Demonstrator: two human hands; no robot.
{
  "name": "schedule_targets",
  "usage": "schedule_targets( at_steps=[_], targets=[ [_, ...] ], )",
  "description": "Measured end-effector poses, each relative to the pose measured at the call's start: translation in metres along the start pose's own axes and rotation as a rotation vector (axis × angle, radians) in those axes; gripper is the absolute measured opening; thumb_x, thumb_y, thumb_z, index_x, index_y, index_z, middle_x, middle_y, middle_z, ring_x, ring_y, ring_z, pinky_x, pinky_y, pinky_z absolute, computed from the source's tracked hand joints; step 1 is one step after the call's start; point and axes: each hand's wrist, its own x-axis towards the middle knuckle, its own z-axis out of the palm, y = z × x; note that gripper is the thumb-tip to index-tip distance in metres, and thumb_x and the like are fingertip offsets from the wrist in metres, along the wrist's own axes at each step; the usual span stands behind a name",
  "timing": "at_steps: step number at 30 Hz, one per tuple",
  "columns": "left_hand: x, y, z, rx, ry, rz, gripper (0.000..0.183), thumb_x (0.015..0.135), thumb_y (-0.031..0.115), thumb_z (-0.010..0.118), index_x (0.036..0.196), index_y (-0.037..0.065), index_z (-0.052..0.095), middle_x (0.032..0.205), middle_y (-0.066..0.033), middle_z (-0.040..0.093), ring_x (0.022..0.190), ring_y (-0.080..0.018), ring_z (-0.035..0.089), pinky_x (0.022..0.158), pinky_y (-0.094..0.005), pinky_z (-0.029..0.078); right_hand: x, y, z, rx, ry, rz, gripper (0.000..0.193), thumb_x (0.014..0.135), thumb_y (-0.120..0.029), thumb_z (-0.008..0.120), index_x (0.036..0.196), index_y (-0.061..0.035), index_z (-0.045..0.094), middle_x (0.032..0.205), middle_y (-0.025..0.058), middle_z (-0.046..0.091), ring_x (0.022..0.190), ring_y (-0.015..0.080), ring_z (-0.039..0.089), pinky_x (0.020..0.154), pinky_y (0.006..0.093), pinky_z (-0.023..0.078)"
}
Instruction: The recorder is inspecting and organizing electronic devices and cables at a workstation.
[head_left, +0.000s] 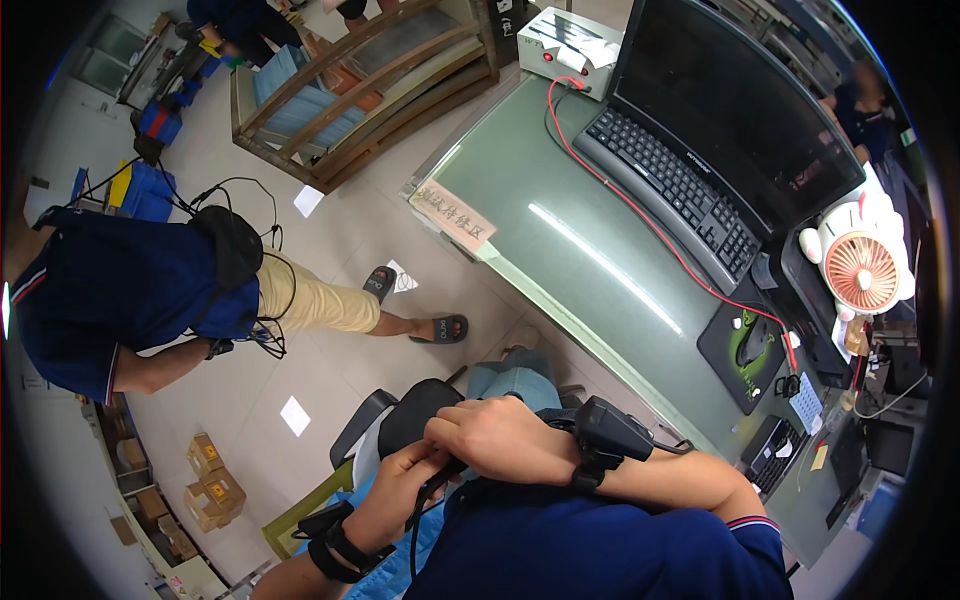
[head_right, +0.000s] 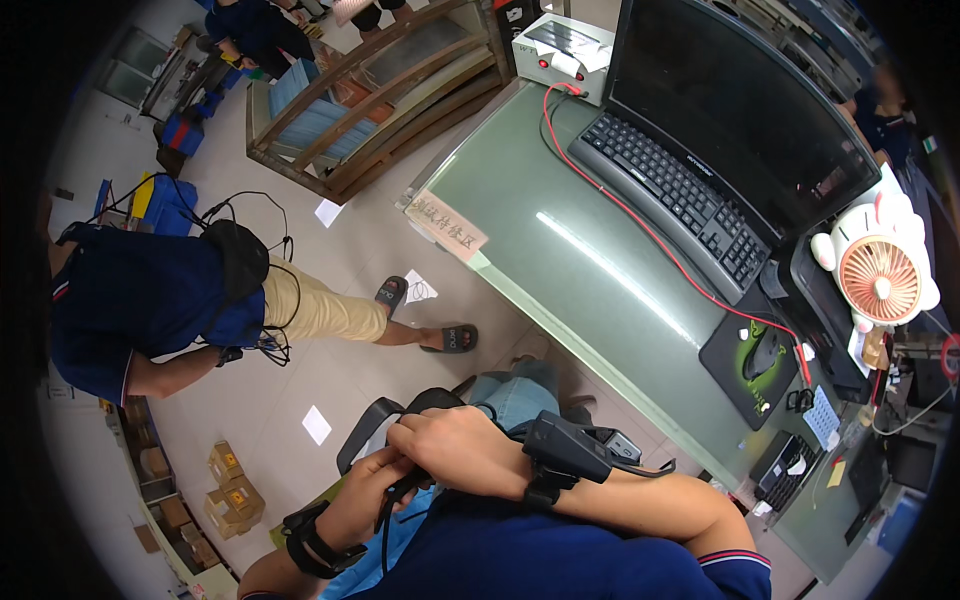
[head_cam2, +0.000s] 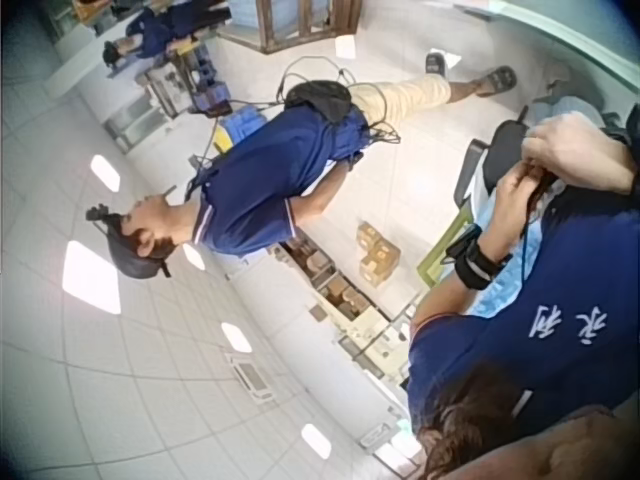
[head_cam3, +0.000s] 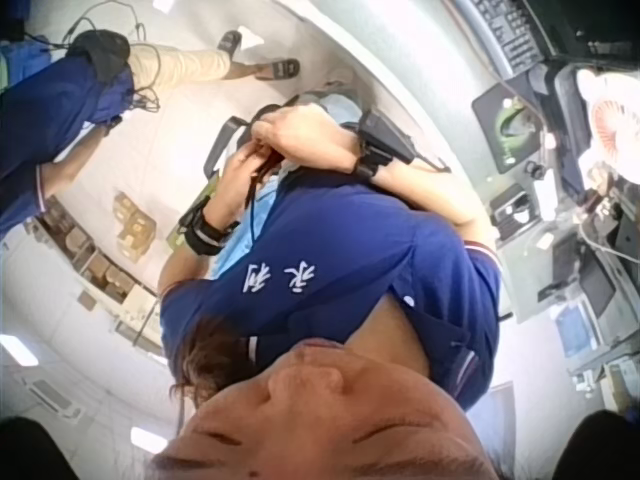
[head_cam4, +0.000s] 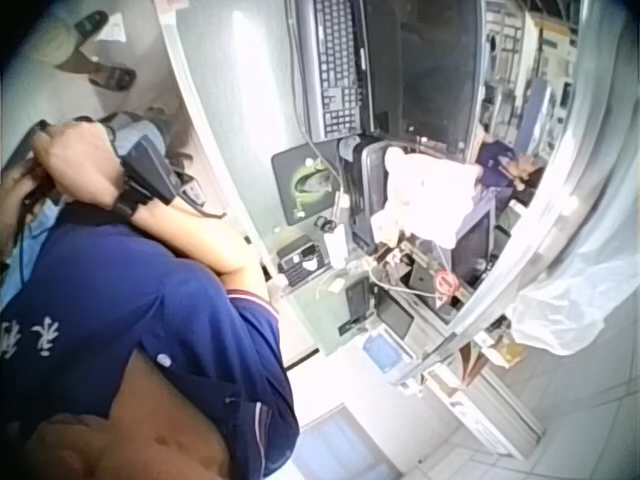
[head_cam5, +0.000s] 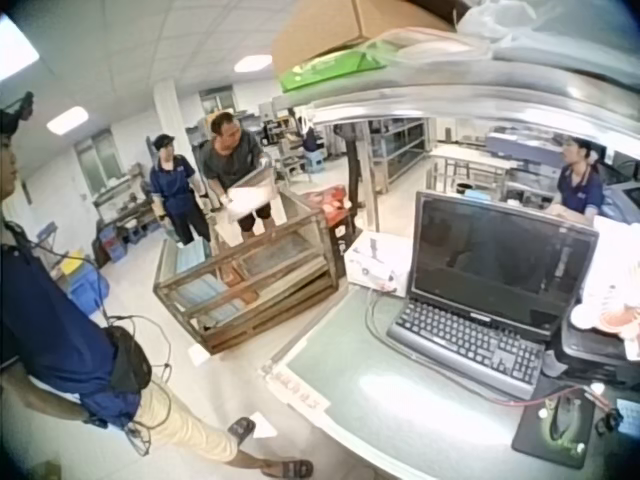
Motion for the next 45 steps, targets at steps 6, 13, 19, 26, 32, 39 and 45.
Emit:
schedule_targets(
  at_steps=[6, 13, 19, 26, 32, 39, 45],
  targets=[
    [0.004, -0.009, -0.010, -0.164, -0.022, -0.086, 0.017, 0.098, 0.017, 0.045, 0.097, 0.004, 0.056, 0.076, -0.0044, 0.056, 0.063, -0.0090, 0.053, 0.050, -0.0203, 0.040, -0.015, 0.006, -0.007, 0.175, 0.034, -0.036, 0.027, 0.078, -0.022, 0.066, 0.097, -0.0067, 0.056, 0.086, 0.0065, 0.059, 0.085, 0.0255, 0.061, 0.072, 0.0363, 0.047],
    [0.003, -0.010, -0.007, -0.254, 0.044, -0.072, 0.012, 0.095, 0.015, 0.049, 0.091, 0.006, 0.056, 0.070, -0.0055, 0.058, 0.058, -0.0092, 0.053, 0.050, -0.0212, 0.041, -0.021, 0.011, 0.005, -0.010, 0.053, -0.157, 0.029, 0.076, -0.026, 0.067, 0.098, -0.0093, 0.058, 0.091, 0.0026, 0.058, 0.087, 0.0175, 0.057, 0.078, 0.0300, 0.039],
    [0.001, -0.013, -0.005, -0.301, 0.019, -0.081, 0.012, 0.094, 0.013, 0.048, 0.092, 0.005, 0.057, 0.076, -0.0066, 0.061, 0.063, -0.0104, 0.056, 0.054, -0.0222, 0.043, -0.022, 0.010, 0.006, -0.054, 0.082, -0.212, 0.021, 0.075, -0.021, 0.066, 0.091, -0.0096, 0.059, 0.095, 0.0021, 0.060, 0.088, 0.0170, 0.057, 0.078, 0.0311, 0.038],
    [0.011, -0.029, -0.016, -0.400, -0.085, -0.362, 0.027, 0.094, 0.021, 0.042, 0.097, -0.001, 0.058, 0.081, -0.0095, 0.062, 0.065, -0.0158, 0.056, 0.061, -0.0278, 0.048, -0.027, 0.008, 0.001, -0.002, -0.071, -0.194, 0.030, 0.076, -0.021, 0.069, 0.102, -0.0103, 0.061, 0.107, 0.0035, 0.062, 0.097, 0.0189, 0.058, 0.085, 0.0328, 0.038],
    [0.015, -0.024, -0.018, -0.500, -0.171, -0.482, 0.029, 0.094, 0.025, 0.040, 0.094, 0.001, 0.057, 0.077, -0.0081, 0.059, 0.061, -0.0166, 0.054, 0.063, -0.0305, 0.048, -0.029, 0.005, 0.002, -0.061, -0.044, -0.191, 0.027, 0.077, -0.020, 0.067, 0.102, -0.0111, 0.060, 0.105, 0.0025, 0.062, 0.097, 0.0174, 0.058, 0.085, 0.0326, 0.039],
    [0.016, -0.016, -0.019, -0.488, -0.247, -0.586, 0.027, 0.098, 0.029, 0.036, 0.095, 0.008, 0.052, 0.077, -0.0074, 0.056, 0.056, -0.0136, 0.047, 0.062, -0.0305, 0.043, -0.031, 0.002, 0.003, -0.068, -0.013, -0.173, 0.024, 0.077, -0.020, 0.068, 0.098, -0.0112, 0.059, 0.104, 0.0018, 0.062, 0.097, 0.0165, 0.058, 0.085, 0.0322, 0.039],
    [0.015, -0.001, -0.012, -0.350, -0.211, -0.616, 0.030, 0.099, 0.031, 0.037, 0.103, 0.008, 0.055, 0.086, -0.0051, 0.059, 0.057, -0.0121, 0.046, 0.060, -0.0287, 0.041, -0.032, 0.005, 0.001, -0.066, 0.010, -0.174, 0.024, 0.076, -0.020, 0.068, 0.096, -0.0115, 0.059, 0.103, 0.0016, 0.062, 0.097, 0.0160, 0.057, 0.084, 0.0323, 0.039]
  ],
)
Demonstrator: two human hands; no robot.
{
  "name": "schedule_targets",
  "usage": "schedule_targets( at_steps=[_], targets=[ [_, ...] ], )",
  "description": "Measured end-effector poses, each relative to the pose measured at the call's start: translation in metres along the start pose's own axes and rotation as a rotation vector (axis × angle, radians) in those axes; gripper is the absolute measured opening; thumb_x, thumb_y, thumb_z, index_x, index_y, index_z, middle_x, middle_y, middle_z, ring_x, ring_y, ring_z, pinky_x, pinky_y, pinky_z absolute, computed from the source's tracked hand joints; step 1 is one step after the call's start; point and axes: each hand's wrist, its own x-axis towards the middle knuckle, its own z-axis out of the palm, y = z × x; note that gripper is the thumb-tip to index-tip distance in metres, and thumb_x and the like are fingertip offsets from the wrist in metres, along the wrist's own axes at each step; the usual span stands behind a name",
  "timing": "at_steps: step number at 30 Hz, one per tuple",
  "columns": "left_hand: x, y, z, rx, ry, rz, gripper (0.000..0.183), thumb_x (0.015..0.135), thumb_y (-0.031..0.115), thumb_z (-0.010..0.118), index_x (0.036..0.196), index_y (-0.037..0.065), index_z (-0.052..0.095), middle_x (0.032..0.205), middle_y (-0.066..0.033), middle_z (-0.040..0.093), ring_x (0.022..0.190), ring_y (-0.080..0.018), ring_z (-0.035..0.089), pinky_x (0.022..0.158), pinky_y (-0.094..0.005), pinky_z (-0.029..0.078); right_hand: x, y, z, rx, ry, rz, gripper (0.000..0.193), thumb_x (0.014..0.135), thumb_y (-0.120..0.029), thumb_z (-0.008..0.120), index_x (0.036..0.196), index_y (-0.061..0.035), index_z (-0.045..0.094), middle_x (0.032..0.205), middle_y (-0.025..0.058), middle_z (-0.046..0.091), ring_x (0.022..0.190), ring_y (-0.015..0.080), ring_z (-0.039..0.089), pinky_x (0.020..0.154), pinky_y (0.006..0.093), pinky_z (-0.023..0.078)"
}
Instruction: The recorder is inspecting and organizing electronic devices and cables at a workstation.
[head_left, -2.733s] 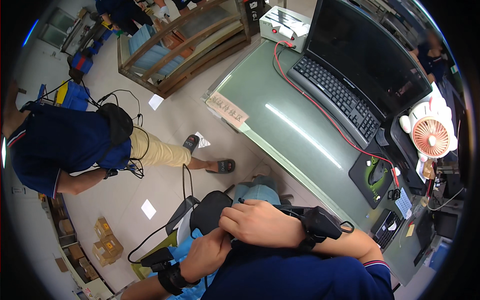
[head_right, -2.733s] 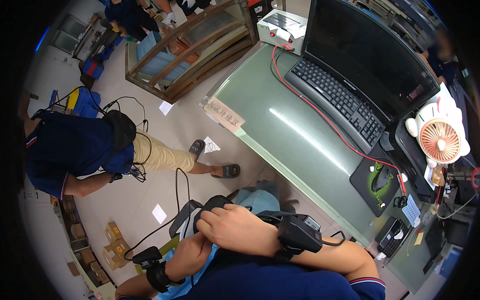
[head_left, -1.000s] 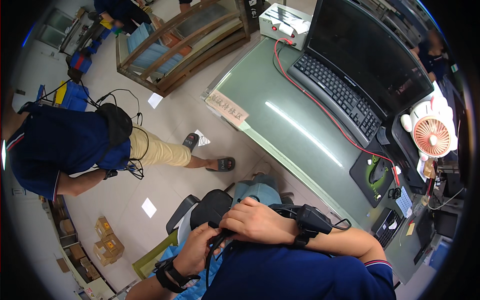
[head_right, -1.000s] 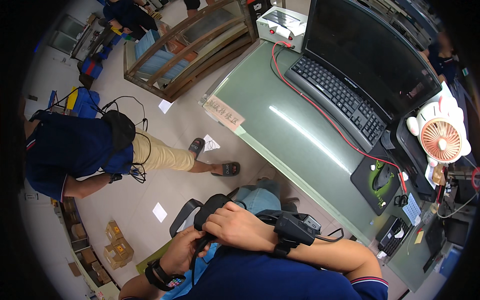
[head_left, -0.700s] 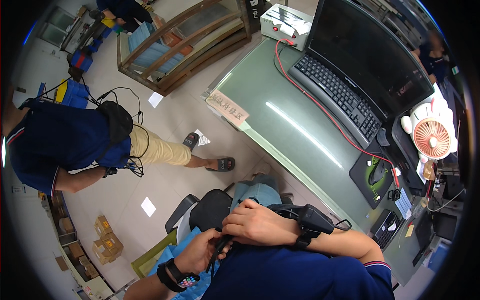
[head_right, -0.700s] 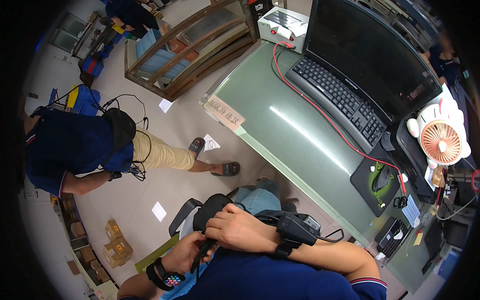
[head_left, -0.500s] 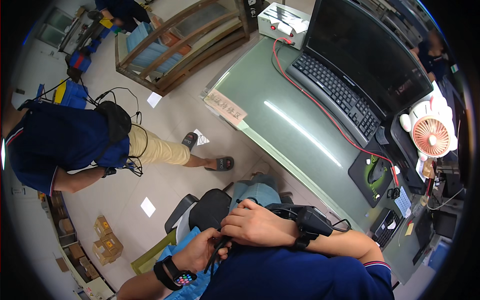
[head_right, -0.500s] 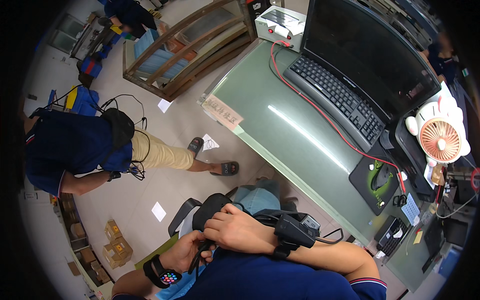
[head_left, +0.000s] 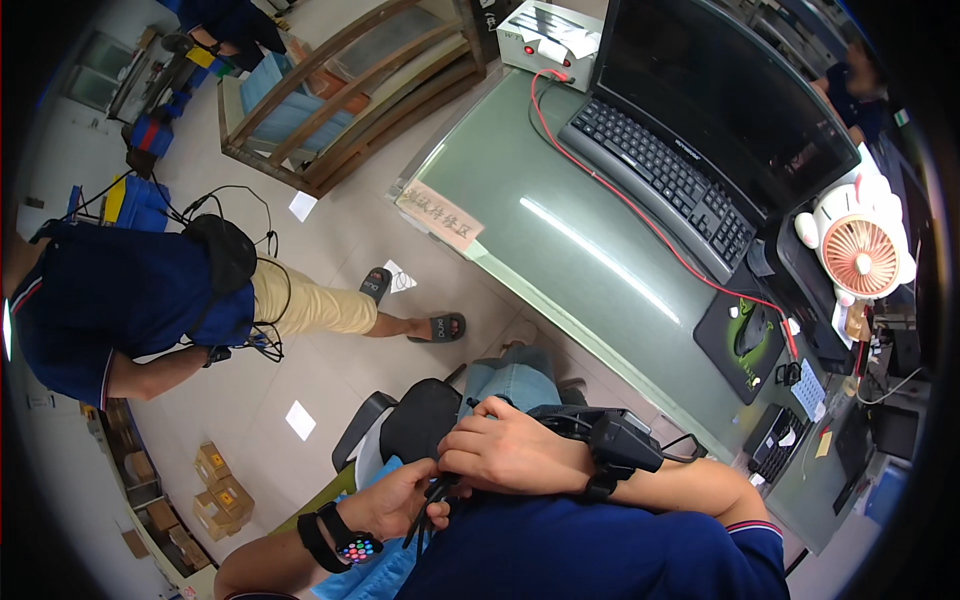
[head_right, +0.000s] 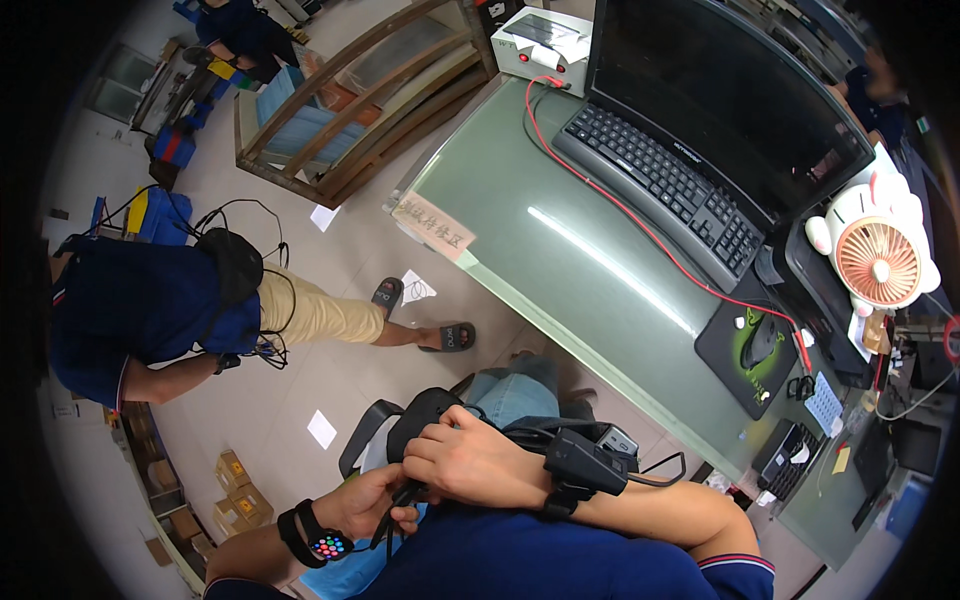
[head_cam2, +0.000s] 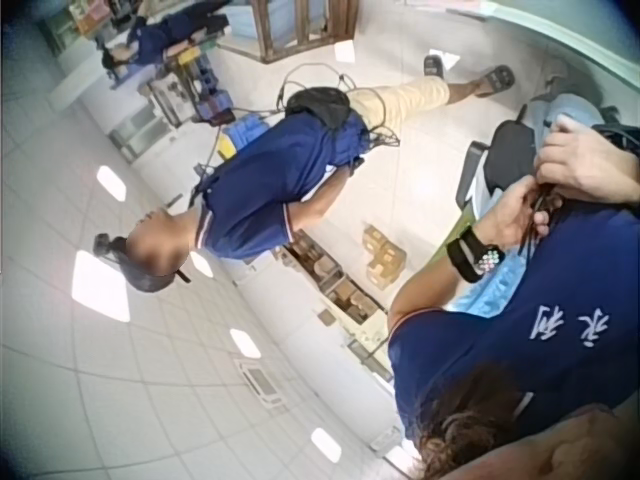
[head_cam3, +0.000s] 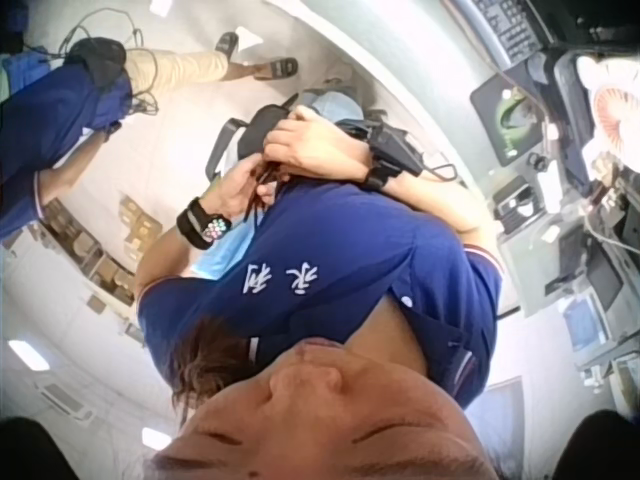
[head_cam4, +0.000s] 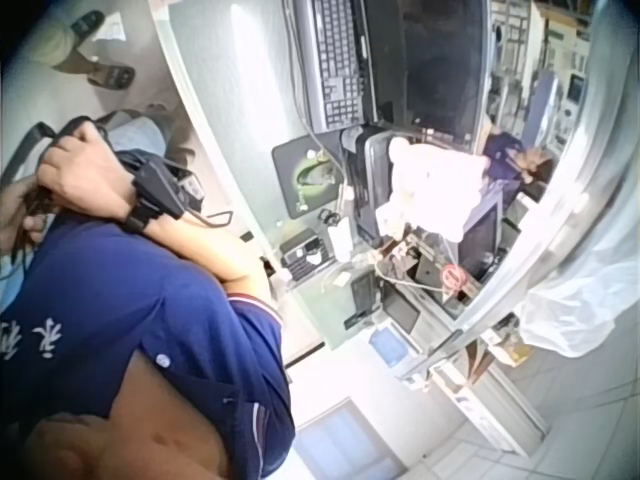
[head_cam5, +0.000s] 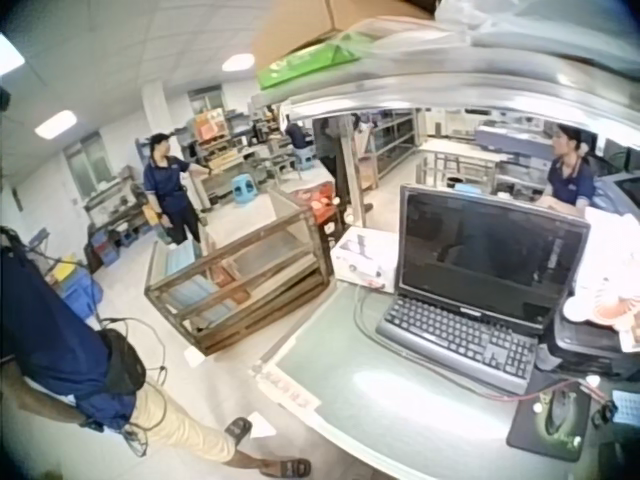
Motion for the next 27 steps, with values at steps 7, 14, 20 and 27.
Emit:
schedule_targets(
  at_steps=[7, 14, 20, 27],
  targets=[
    [-0.004, 0.007, -0.006, 0.182, 0.015, 0.087, 0.023, 0.099, 0.024, 0.044, 0.103, 0.006, 0.058, 0.097, -0.0060, 0.062, 0.073, -0.0145, 0.061, 0.070, -0.0294, 0.051, 0.000, 0.000, 0.002, -0.024, -0.005, -0.004, 0.021, 0.078, -0.021, 0.067, 0.095, -0.0111, 0.058, 0.103, 0.0016, 0.061, 0.096, 0.0158, 0.057, 0.084, 0.0329, 0.038],
    [-0.008, 0.023, -0.003, 0.273, -0.003, 0.071, 0.030, 0.099, 0.023, 0.043, 0.108, -0.002, 0.057, 0.095, -0.0077, 0.063, 0.080, -0.0156, 0.063, 0.080, -0.0309, 0.053, -0.001, 0.000, -0.005, -0.036, -0.030, 0.022, 0.018, 0.083, -0.017, 0.061, 0.099, -0.0092, 0.059, 0.106, 0.0032, 0.061, 0.099, 0.0168, 0.057, 0.089, 0.0327, 0.038],
    [-0.007, 0.029, -0.002, 0.120, -0.093, 0.033, 0.026, 0.099, 0.024, 0.043, 0.103, 0.002, 0.054, 0.088, -0.0063, 0.060, 0.073, -0.0133, 0.057, 0.071, -0.0299, 0.050, -0.017, 0.009, -0.010, 0.085, 0.059, 0.037, 0.022, 0.084, -0.017, 0.061, 0.102, -0.0059, 0.058, 0.114, 0.0069, 0.058, 0.106, 0.0193, 0.057, 0.095, 0.0342, 0.038],
    [0.004, 0.019, -0.007, 0.149, -0.172, 0.045, 0.024, 0.099, 0.023, 0.043, 0.101, 0.002, 0.053, 0.085, -0.0049, 0.057, 0.067, -0.0122, 0.050, 0.077, -0.0323, 0.047, -0.012, 0.007, -0.005, 0.064, 0.076, 0.000, 0.028, 0.079, -0.023, 0.068, 0.100, -0.0102, 0.056, 0.114, 0.0038, 0.057, 0.102, 0.0174, 0.056, 0.089, 0.0347, 0.039]
  ],
)
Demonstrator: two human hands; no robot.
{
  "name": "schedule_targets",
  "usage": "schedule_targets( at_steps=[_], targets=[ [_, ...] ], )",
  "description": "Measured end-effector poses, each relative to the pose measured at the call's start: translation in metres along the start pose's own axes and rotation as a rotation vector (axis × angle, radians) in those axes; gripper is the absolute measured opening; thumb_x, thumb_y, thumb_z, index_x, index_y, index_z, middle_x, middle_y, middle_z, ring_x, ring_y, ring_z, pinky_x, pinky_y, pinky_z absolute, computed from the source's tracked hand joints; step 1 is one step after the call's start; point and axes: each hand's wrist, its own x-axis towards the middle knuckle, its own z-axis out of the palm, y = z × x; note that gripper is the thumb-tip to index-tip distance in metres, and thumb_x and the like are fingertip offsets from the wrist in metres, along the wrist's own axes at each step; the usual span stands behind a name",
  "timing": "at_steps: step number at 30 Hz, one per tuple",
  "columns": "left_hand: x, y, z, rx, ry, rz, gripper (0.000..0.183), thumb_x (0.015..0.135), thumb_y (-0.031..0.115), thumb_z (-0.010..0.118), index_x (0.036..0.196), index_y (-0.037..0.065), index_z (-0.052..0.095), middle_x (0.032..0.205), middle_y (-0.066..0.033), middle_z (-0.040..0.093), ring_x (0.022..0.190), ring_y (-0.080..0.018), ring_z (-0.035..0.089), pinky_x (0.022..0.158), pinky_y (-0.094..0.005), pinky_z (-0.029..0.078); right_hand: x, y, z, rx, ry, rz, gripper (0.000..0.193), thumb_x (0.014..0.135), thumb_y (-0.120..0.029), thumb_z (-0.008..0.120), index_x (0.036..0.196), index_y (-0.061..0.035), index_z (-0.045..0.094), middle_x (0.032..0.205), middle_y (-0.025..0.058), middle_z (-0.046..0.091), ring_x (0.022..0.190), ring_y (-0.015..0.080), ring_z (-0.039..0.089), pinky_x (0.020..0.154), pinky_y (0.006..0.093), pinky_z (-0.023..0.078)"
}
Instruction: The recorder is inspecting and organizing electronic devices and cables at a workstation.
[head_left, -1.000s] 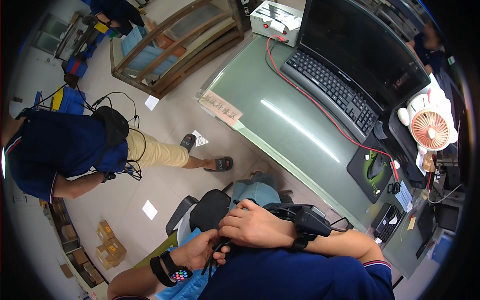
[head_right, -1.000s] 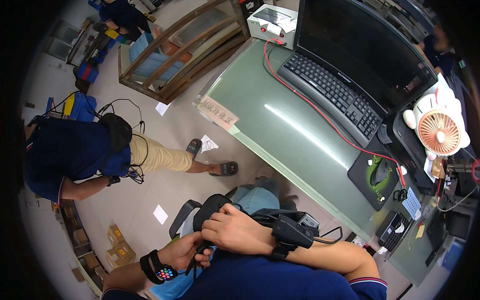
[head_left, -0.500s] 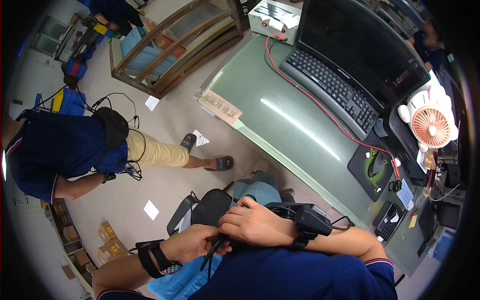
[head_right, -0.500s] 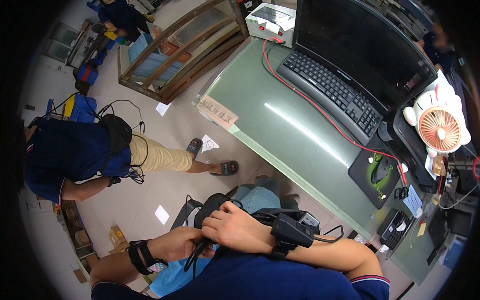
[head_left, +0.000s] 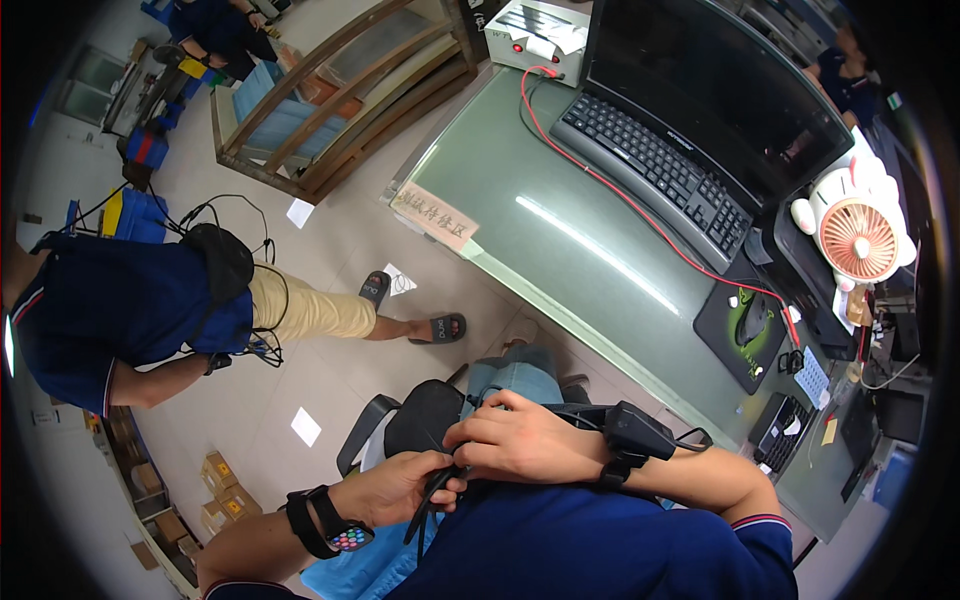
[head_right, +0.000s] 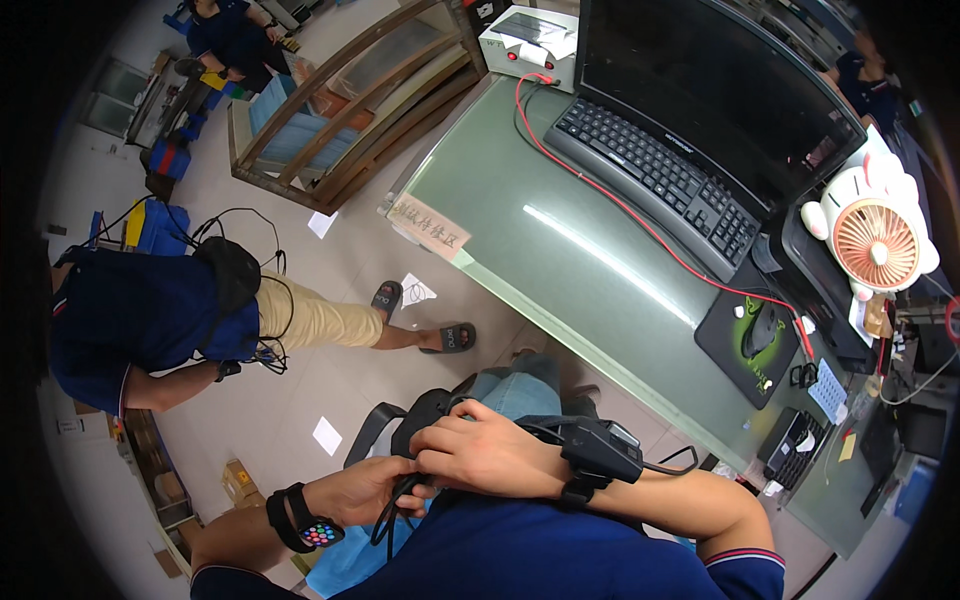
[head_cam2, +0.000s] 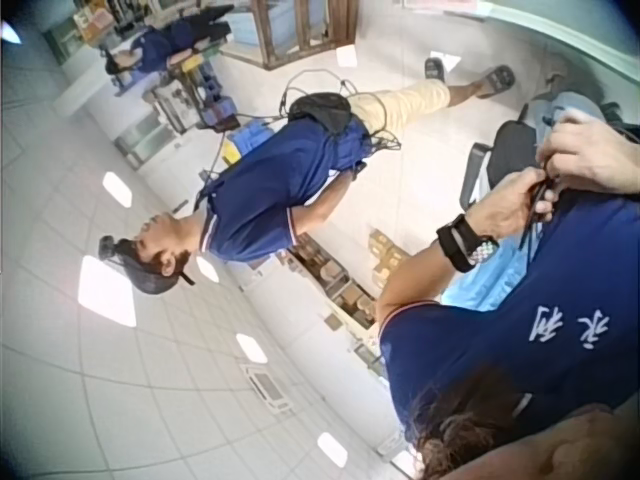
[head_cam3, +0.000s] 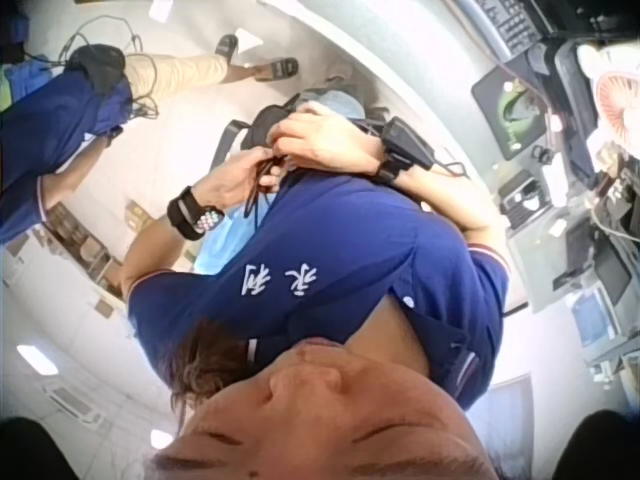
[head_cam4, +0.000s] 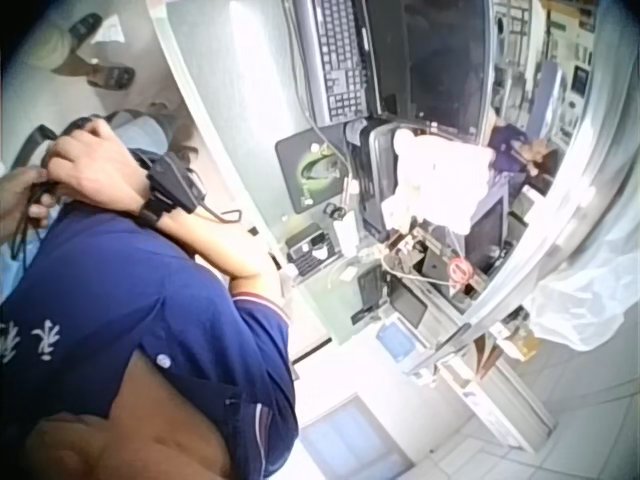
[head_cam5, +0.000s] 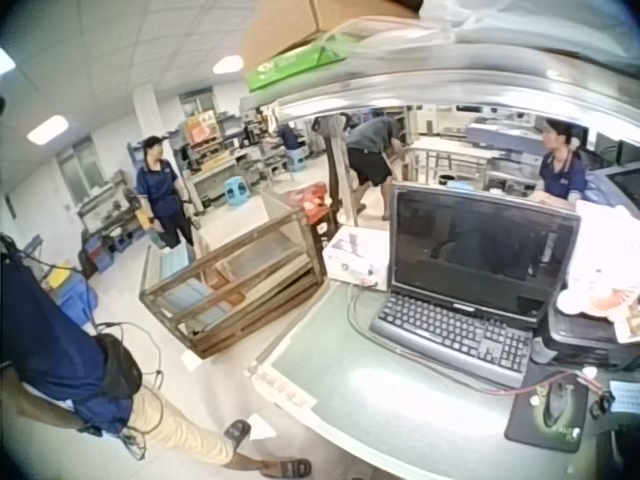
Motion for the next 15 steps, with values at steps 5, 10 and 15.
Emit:
schedule_targets(
  at_steps=[5, 10, 15],
  targets=[
    [-0.001, 0.000, -0.009, -0.001, -0.126, -0.031, 0.033, 0.101, 0.029, 0.037, 0.104, 0.001, 0.053, 0.092, -0.0076, 0.059, 0.075, -0.0142, 0.055, 0.085, -0.0336, 0.047, 0.001, -0.001, -0.002, -0.001, -0.041, 0.000, 0.021, 0.083, -0.021, 0.067, 0.099, -0.0106, 0.058, 0.110, 0.0016, 0.059, 0.100, 0.0162, 0.057, 0.090, 0.0325, 0.038],
    [-0.003, 0.008, -0.024, 0.273, 0.015, 0.054, 0.051, 0.101, 0.042, 0.028, 0.118, 0.001, 0.053, 0.107, -0.0117, 0.062, 0.098, -0.0198, 0.062, 0.092, -0.0324, 0.044, -0.005, 0.002, -0.022, 0.044, 0.060, 0.110, 0.017, 0.082, -0.011, 0.068, 0.097, -0.0103, 0.060, 0.103, 0.0016, 0.061, 0.097, 0.0176, 0.059, 0.087, 0.0333, 0.041],
    [0.004, 0.006, -0.029, 0.311, -0.092, -0.060, 0.048, 0.102, 0.044, 0.031, 0.112, 0.003, 0.055, 0.102, -0.0073, 0.061, 0.099, -0.0199, 0.059, 0.091, -0.0313, 0.042, -0.017, 0.002, -0.038, 0.044, 0.110, 0.151, 0.016, 0.081, -0.009, 0.068, 0.096, -0.0103, 0.061, 0.100, 0.0008, 0.062, 0.094, 0.0173, 0.060, 0.085, 0.0328, 0.043]
  ],
)
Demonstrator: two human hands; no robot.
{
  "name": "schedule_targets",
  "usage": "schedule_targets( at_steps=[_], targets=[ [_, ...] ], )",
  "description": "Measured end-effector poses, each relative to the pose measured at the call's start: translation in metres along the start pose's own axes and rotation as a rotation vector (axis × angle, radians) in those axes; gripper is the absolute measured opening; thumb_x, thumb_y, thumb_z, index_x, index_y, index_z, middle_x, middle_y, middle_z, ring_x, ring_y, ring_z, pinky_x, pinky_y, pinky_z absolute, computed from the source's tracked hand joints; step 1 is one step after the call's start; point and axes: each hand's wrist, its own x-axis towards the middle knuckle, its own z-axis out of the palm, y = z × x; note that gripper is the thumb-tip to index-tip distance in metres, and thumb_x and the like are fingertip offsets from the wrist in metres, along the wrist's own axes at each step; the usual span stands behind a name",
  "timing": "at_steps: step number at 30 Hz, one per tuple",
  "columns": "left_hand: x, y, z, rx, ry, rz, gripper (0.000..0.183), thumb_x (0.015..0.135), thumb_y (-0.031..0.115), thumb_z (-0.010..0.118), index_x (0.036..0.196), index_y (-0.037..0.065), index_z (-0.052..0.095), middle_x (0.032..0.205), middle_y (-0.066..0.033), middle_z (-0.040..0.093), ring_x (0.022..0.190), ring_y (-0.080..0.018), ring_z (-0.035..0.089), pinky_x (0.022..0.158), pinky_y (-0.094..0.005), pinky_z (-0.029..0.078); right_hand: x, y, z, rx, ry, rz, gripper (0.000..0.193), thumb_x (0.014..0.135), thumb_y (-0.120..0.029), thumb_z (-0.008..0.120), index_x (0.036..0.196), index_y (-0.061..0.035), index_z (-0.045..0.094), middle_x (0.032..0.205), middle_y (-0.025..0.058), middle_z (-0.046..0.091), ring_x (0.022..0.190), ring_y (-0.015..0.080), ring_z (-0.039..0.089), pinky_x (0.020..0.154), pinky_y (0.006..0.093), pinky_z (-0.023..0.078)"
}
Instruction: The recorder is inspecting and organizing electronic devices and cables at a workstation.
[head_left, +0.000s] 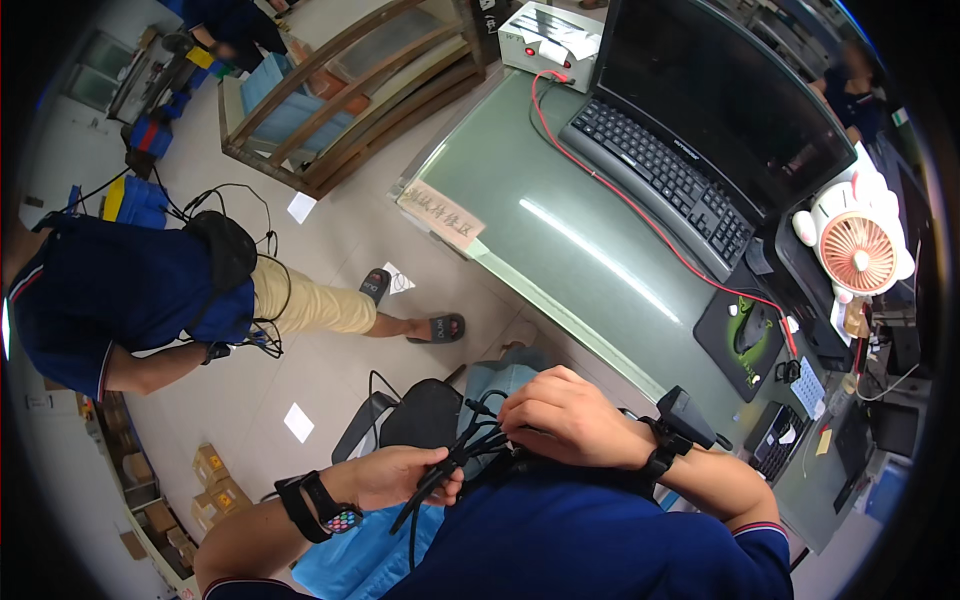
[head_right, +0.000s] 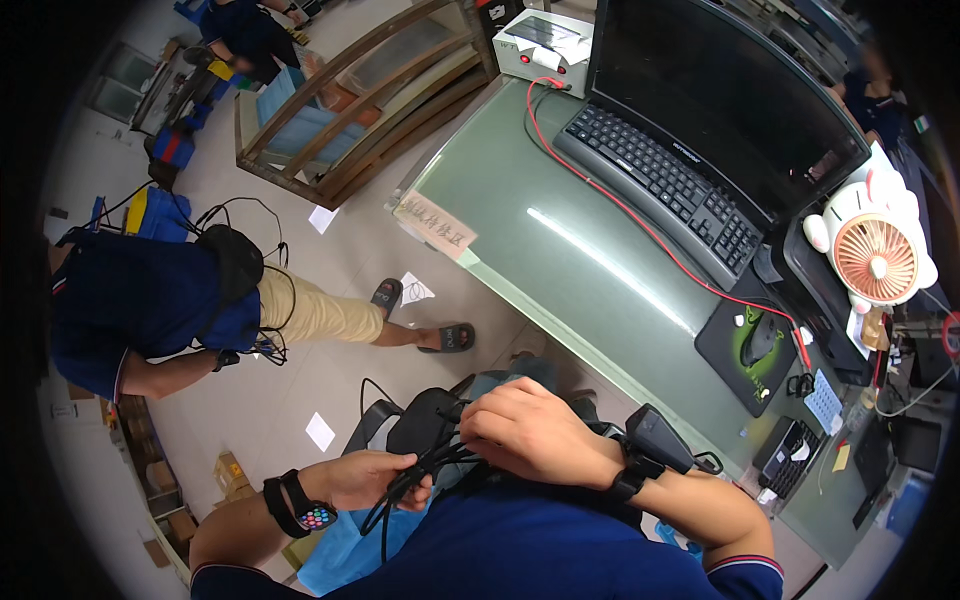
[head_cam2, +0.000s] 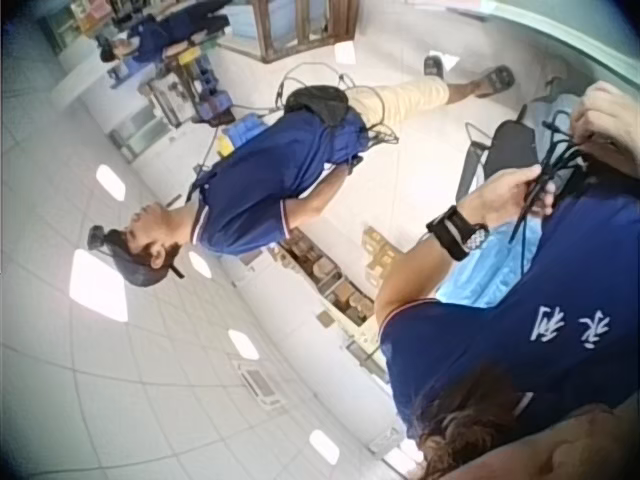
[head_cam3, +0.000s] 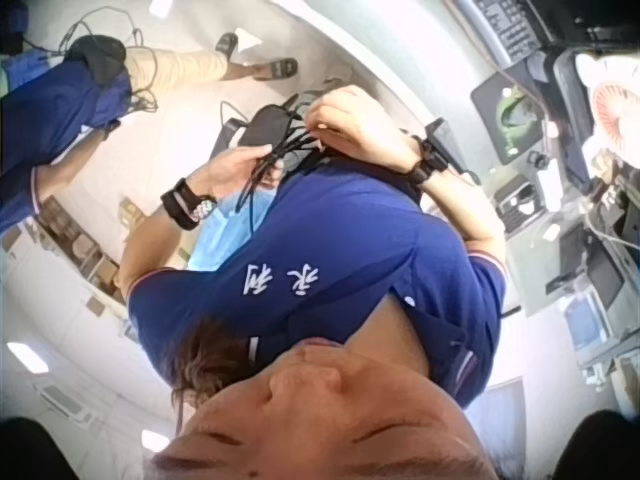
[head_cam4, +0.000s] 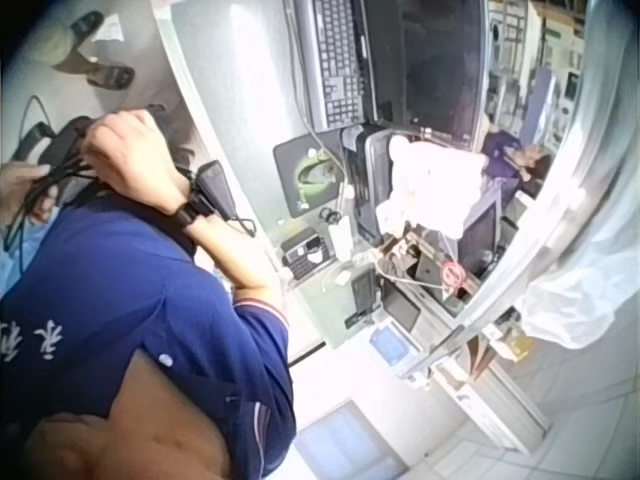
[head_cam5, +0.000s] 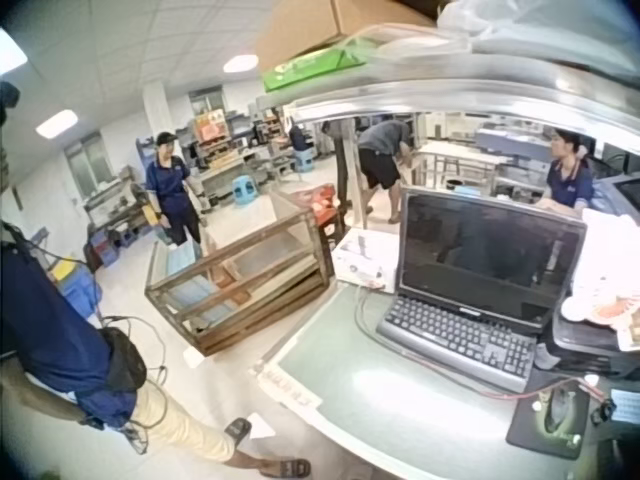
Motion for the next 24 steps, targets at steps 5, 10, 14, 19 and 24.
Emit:
schedule_targets(
  at_steps=[5, 10, 14, 19, 24],
  targets=[
    [0.007, -0.010, 0.004, -0.175, -0.150, 0.012, 0.035, 0.102, 0.039, 0.037, 0.099, 0.007, 0.051, 0.086, -0.0009, 0.051, 0.088, -0.0169, 0.052, 0.080, -0.0314, 0.042, -0.014, -0.005, -0.010, -0.019, 0.045, 0.057, 0.016, 0.081, -0.009, 0.067, 0.095, -0.0097, 0.059, 0.100, 0.0017, 0.061, 0.094, 0.0203, 0.059, 0.083, 0.0335, 0.043],
    [0.005, -0.014, -0.009, 0.030, -0.005, 0.066, 0.045, 0.102, 0.044, 0.035, 0.108, 0.004, 0.055, 0.098, -0.0048, 0.060, 0.099, -0.0190, 0.057, 0.086, -0.0304, 0.045, -0.050, -0.018, -0.047, -0.024, 0.161, 0.215, 0.022, 0.077, -0.001, 0.071, 0.095, -0.0085, 0.062, 0.100, 0.0044, 0.066, 0.092, 0.0226, 0.062, 0.080, 0.0340, 0.047],
    [0.002, 0.022, -0.081, 0.649, 0.440, 0.475, 0.039, 0.100, 0.034, 0.039, 0.122, 0.004, 0.052, 0.108, -0.0067, 0.064, 0.099, -0.0131, 0.059, 0.087, -0.0285, 0.043, -0.123, -0.049, -0.093, -0.242, 0.384, 0.479, 0.017, 0.076, 0.003, 0.066, 0.089, -0.0056, 0.062, 0.097, 0.0084, 0.065, 0.092, 0.0241, 0.062, 0.080, 0.0343, 0.048],
    [0.030, 0.110, -0.041, 0.215, 0.421, 0.998, 0.029, 0.098, 0.031, 0.045, 0.111, 0.007, 0.053, 0.097, -0.0041, 0.058, 0.089, -0.0130, 0.056, 0.084, -0.0308, 0.045, -0.208, -0.087, -0.104, -0.342, 0.605, 0.795, 0.012, 0.078, 0.003, 0.062, 0.089, -0.0021, 0.061, 0.093, 0.0107, 0.064, 0.090, 0.0239, 0.061, 0.081, 0.0333, 0.048],
    [0.125, 0.143, 0.026, 1.146, 0.021, 0.469, 0.021, 0.094, 0.018, 0.058, 0.108, 0.003, 0.063, 0.096, -0.0033, 0.062, 0.090, -0.0099, 0.056, 0.076, -0.0234, 0.045, -0.243, -0.052, -0.017, -0.063, 0.395, 0.942, 0.013, 0.089, -0.018, 0.063, 0.096, -0.0060, 0.062, 0.090, 0.0093, 0.063, 0.082, 0.0252, 0.061, 0.071, 0.0330, 0.050]
  ],
)
